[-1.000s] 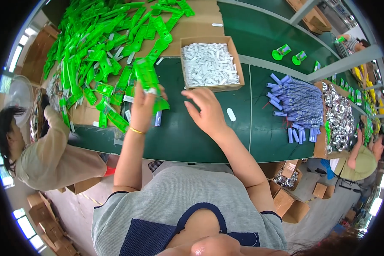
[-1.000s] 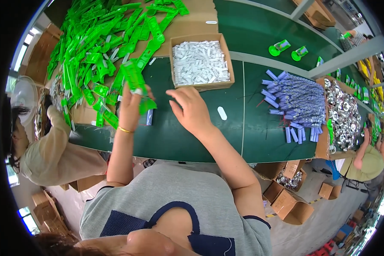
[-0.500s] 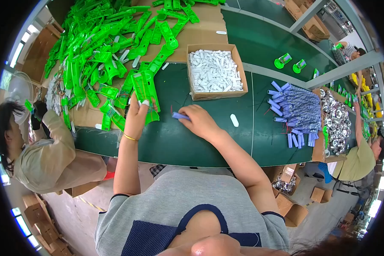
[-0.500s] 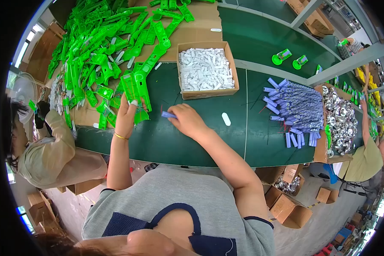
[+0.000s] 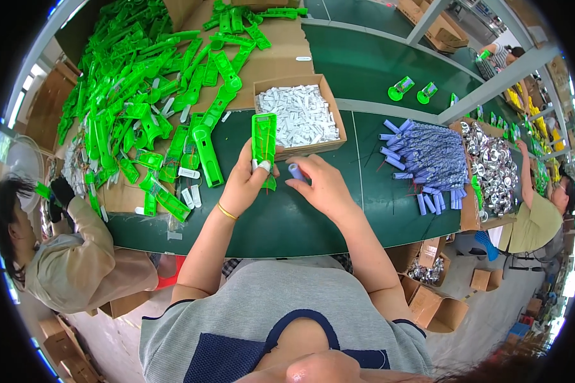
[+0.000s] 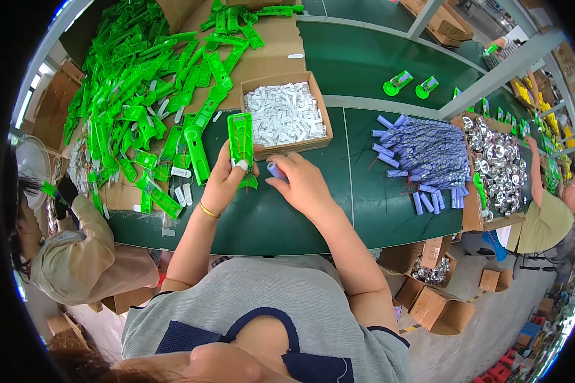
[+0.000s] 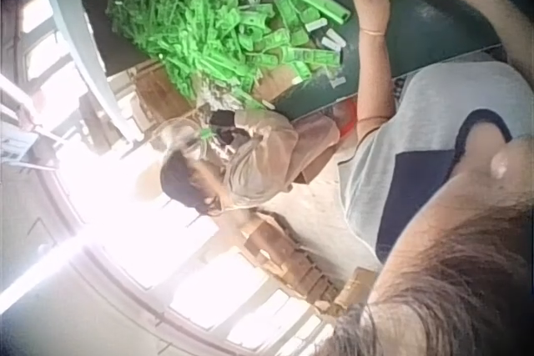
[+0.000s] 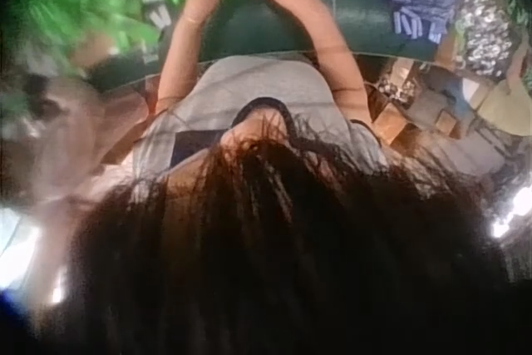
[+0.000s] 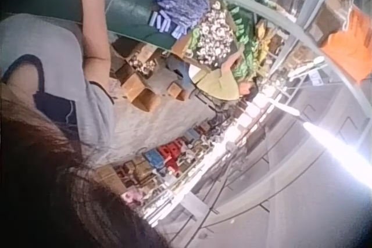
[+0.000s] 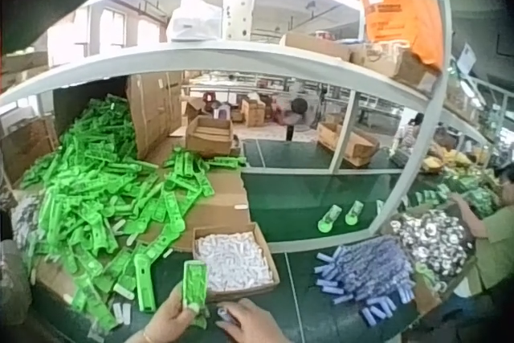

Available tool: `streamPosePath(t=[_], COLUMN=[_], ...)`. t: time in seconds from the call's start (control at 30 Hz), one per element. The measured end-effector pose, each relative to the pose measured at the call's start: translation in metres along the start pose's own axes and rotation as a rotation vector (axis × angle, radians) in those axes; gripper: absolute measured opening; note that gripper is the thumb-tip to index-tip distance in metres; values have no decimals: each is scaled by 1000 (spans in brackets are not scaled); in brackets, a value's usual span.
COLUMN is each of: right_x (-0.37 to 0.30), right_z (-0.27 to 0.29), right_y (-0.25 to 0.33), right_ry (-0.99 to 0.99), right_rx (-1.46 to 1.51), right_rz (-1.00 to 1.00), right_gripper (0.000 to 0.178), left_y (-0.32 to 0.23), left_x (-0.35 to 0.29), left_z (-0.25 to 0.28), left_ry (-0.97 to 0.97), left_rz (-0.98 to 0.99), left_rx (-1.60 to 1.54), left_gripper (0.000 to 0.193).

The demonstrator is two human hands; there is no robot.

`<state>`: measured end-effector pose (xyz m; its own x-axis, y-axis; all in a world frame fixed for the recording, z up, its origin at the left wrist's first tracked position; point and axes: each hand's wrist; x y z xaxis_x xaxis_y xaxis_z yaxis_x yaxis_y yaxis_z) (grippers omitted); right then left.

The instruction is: The user is assembling green plastic flashlight bodies by inserting batteries and internal components.

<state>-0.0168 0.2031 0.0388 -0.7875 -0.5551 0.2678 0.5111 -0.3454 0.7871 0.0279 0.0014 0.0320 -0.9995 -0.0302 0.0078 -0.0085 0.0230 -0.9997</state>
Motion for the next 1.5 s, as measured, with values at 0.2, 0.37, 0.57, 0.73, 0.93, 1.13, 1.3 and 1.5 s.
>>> streamPosePath(t=[0.2,0.37,0.57,0.73,0.93,1.13,1.3,1.5], right_x=[-3,8,23,29,37,104,134,125], right_z=[11,29,24,6,-2,16,-6,1], right_y=[-8,-1,-6,-12,-22,-96,-129,-109], right_ry=[-300,-249,-118,-258,-245,-270,-102,-179], right_rx=[146,275,140,379,261,-144,-743,32], right_rz=[-179,60,166,57,150,-60,-97,-18], right_gripper=[36,19,32,32,28,14,16,12], left_y=[16,23,11,8,21,10,10,13], left_x=[9,13,16,15,15,27,36,35], left_z=[-1,-12,-21,-20,-29,-13,-10,2], left_ry=[36,122,290,332,125,-22,-38,-93], left_rz=[42,87,162,146,204,198,159,112], left_rx=[138,175,118,-36,-235,-89,-21,41], left_gripper=[58,62,71,66,36,24,25,28])
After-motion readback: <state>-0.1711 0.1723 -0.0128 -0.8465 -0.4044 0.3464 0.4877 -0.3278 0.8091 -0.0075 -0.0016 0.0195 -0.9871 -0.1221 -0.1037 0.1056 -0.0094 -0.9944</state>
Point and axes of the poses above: each hand's wrist, its own x-axis towards the middle knuckle, its own z-axis out of the back of the hand, y = z × x, and after that the axes turned 5 degrees about x, right-handed
